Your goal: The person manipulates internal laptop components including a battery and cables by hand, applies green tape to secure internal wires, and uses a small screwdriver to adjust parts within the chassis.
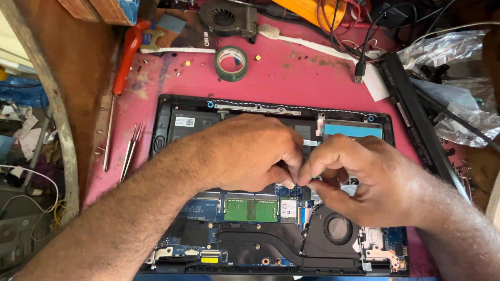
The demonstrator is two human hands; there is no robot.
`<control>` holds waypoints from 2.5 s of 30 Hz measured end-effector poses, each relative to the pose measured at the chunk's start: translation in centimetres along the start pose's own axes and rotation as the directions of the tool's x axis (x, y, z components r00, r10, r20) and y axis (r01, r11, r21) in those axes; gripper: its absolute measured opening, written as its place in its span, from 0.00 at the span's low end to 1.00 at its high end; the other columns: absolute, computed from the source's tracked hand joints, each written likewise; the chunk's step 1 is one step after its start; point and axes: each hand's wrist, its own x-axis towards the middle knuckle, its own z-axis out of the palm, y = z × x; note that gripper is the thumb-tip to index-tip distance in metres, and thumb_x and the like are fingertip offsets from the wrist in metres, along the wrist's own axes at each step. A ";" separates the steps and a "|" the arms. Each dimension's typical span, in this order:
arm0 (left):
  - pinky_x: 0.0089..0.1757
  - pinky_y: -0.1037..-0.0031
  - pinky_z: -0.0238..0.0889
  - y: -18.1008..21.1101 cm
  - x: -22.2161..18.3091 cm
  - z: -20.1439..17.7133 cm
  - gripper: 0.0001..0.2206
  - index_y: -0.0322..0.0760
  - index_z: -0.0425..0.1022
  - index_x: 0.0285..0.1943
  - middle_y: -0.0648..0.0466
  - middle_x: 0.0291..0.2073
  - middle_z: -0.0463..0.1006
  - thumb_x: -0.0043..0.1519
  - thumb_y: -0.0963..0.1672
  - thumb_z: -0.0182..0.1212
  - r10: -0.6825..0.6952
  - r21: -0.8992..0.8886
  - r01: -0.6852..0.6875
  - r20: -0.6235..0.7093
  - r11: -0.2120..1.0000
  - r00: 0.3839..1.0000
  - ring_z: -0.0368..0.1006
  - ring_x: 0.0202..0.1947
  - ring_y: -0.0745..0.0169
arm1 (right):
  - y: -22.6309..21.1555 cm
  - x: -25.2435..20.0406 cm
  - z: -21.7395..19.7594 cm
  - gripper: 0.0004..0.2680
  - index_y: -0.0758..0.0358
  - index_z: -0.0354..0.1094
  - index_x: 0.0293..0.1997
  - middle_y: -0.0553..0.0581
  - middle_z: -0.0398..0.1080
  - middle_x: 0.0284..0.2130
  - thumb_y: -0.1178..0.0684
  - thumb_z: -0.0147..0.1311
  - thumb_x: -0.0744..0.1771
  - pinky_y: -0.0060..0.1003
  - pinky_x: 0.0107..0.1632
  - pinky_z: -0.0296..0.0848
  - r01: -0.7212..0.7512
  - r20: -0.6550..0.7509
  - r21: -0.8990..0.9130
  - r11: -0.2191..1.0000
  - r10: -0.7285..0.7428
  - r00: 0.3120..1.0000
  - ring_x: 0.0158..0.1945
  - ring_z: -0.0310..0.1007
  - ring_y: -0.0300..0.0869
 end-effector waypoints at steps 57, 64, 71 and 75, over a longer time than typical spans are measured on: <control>0.32 0.71 0.74 -1.3 -2.9 -2.3 0.05 0.43 0.83 0.33 0.59 0.25 0.85 0.50 0.42 0.66 -0.124 -0.190 0.097 -0.134 0.977 0.983 0.82 0.28 0.69 | -0.1 -1.2 1.4 0.18 0.59 0.55 0.51 0.45 0.79 0.39 0.58 0.66 0.63 0.28 0.28 0.75 -0.036 0.026 -0.211 0.977 0.043 0.999 0.29 0.77 0.31; 0.32 0.72 0.74 -1.3 -2.5 -1.9 0.05 0.42 0.82 0.34 0.59 0.25 0.85 0.50 0.42 0.65 -0.106 -0.210 0.082 -0.101 0.974 0.989 0.82 0.27 0.69 | -0.7 -1.0 1.2 0.18 0.61 0.58 0.51 0.48 0.77 0.39 0.58 0.66 0.62 0.28 0.28 0.77 -0.009 0.024 -0.262 0.965 0.016 1.000 0.29 0.77 0.33; 0.33 0.73 0.74 -2.3 -2.3 -2.4 0.03 0.43 0.82 0.35 0.59 0.24 0.84 0.55 0.44 0.66 -0.134 -0.159 0.084 -0.342 0.984 0.930 0.82 0.27 0.70 | -0.6 -0.9 0.8 0.16 0.61 0.57 0.50 0.46 0.77 0.36 0.58 0.64 0.63 0.28 0.31 0.75 -0.075 0.020 -0.170 0.983 0.080 0.997 0.31 0.78 0.31; 0.32 0.73 0.73 -3.2 -2.3 -2.2 0.04 0.41 0.81 0.36 0.59 0.25 0.83 0.55 0.43 0.68 -0.013 -0.134 -0.062 -0.497 0.989 0.867 0.81 0.27 0.70 | -0.3 -1.0 0.9 0.17 0.60 0.59 0.50 0.46 0.77 0.35 0.58 0.65 0.62 0.28 0.30 0.75 -0.117 0.028 -0.196 0.974 0.125 0.992 0.30 0.78 0.31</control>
